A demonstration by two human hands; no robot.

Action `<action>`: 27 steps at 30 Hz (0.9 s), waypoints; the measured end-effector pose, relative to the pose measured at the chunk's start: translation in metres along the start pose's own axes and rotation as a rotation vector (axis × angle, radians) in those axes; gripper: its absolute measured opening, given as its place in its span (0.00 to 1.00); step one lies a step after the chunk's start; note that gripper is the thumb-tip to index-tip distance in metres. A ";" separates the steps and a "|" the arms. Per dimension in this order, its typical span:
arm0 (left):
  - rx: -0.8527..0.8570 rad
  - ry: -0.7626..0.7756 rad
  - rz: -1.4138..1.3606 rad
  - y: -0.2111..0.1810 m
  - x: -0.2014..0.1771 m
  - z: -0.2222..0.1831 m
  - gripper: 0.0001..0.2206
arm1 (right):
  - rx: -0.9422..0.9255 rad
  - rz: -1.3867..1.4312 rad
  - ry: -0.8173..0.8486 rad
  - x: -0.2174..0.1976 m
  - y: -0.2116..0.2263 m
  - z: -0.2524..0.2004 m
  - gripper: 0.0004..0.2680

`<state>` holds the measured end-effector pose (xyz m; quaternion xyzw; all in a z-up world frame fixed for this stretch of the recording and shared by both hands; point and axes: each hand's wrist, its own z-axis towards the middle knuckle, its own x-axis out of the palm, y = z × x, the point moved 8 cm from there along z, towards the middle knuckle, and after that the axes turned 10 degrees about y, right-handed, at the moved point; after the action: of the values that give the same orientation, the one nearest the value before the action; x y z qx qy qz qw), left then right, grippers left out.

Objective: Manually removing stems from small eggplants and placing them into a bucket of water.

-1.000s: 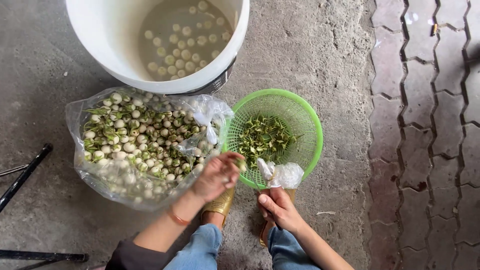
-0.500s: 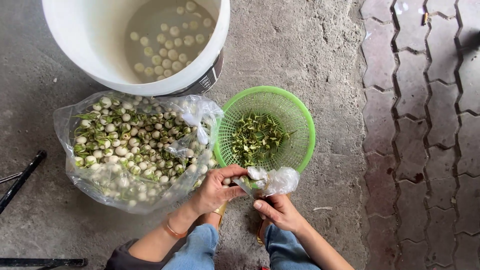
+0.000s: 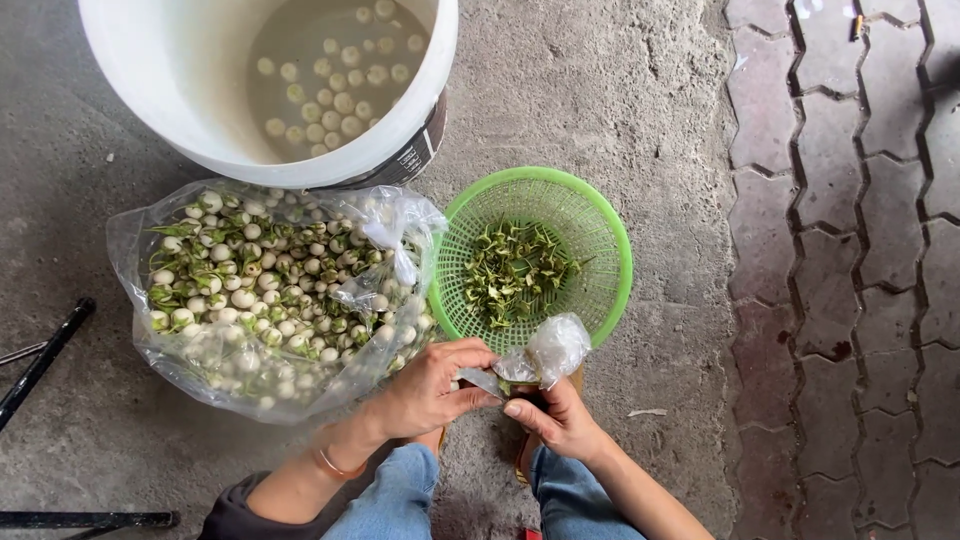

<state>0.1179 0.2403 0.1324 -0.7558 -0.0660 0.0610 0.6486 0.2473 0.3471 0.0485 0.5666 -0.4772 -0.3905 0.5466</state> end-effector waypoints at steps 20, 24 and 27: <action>0.342 -0.124 -1.131 0.048 -0.004 -0.006 0.13 | 0.053 0.640 -0.142 -0.018 0.035 0.016 0.15; 0.571 -0.472 -0.460 -0.063 -0.091 -0.038 0.07 | 0.096 0.755 -0.221 -0.014 0.006 -0.001 0.12; 0.518 -1.060 0.295 -0.144 -0.163 -0.080 0.07 | 0.228 0.546 -0.349 -0.023 0.008 0.005 0.19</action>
<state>-0.0310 0.1553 0.2880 -0.4414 -0.2575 0.5322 0.6750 0.2359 0.3690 0.0545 0.4000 -0.7381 -0.2649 0.4744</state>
